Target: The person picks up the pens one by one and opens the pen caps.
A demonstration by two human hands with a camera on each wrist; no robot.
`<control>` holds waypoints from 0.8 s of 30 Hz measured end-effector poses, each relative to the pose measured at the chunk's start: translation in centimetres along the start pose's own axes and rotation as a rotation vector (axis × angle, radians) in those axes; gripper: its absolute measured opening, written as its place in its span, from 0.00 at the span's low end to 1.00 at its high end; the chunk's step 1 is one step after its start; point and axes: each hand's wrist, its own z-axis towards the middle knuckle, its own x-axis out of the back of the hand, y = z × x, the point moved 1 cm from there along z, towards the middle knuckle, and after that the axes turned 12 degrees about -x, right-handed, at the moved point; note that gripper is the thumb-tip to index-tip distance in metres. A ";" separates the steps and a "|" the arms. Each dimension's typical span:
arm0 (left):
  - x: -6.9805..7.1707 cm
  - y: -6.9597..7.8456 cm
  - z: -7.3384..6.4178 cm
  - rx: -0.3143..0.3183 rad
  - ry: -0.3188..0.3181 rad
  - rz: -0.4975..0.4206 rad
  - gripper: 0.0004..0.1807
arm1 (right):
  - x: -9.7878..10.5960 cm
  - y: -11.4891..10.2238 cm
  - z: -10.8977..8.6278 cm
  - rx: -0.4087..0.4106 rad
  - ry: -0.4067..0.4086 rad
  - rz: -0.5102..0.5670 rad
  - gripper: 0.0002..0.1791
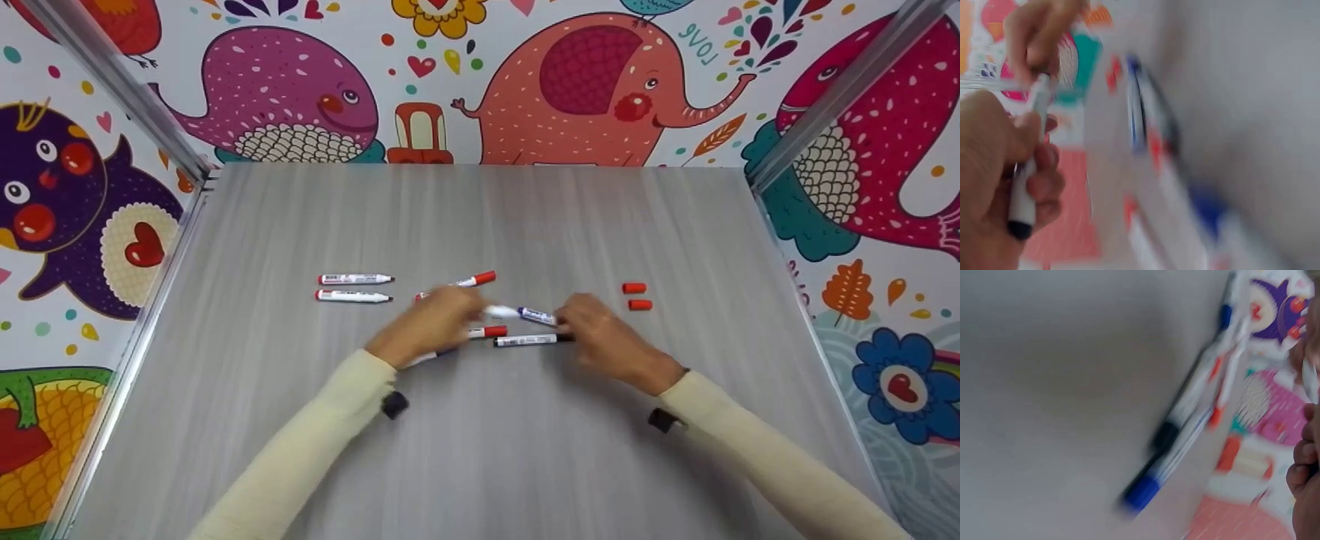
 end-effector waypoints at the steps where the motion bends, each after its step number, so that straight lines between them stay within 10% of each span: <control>1: 0.6 -0.5 -0.8 0.020 0.021 0.029 0.17 | 0.5 0.6 -0.6 -0.030 0.028 0.019 0.17; 7: 2.9 -2.2 -4.0 0.106 0.101 -0.008 0.15 | 3.1 2.7 -1.7 -0.154 0.138 0.128 0.16; 24: 3.6 -2.9 -6.3 0.190 0.251 0.027 0.14 | 3.5 4.0 -2.0 -0.231 0.138 0.226 0.21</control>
